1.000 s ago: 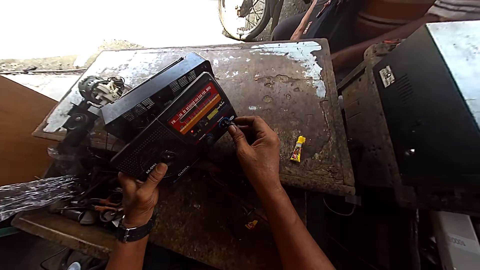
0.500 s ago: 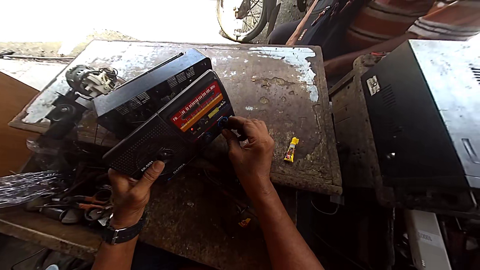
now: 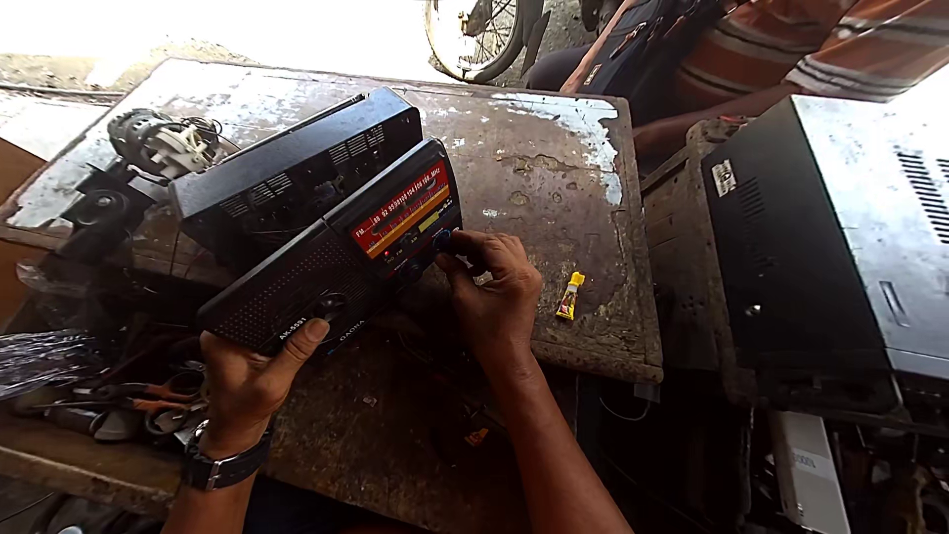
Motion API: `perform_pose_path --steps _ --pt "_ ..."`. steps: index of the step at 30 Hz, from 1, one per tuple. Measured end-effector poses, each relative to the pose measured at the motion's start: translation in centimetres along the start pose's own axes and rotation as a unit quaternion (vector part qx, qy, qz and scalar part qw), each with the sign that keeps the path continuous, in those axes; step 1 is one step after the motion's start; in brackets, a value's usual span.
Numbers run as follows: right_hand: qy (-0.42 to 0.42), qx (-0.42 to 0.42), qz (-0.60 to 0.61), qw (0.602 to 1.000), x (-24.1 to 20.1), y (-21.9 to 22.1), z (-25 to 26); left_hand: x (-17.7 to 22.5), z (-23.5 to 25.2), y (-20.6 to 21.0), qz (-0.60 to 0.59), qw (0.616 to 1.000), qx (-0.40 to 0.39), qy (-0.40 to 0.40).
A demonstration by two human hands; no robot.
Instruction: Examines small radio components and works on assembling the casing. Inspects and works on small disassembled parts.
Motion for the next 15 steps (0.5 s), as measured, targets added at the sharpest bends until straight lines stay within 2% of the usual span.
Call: perform_pose_path --steps 12,15 --pt "0.025 -0.023 0.019 0.999 0.8 -0.3 0.2 0.8 1.2 -0.3 0.043 0.998 -0.041 0.020" --pt "0.044 -0.053 0.035 0.997 1.0 -0.7 0.5 0.7 1.3 -0.6 0.050 0.998 -0.045 0.017"
Point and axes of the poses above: each hand's wrist, its own z-axis towards the middle knuckle, its own y-axis out of the palm, x = y × z, the point moved 3 cm from there along z, towards the middle knuckle, and after that the axes turned 12 degrees about z, right-handed, at the moved point
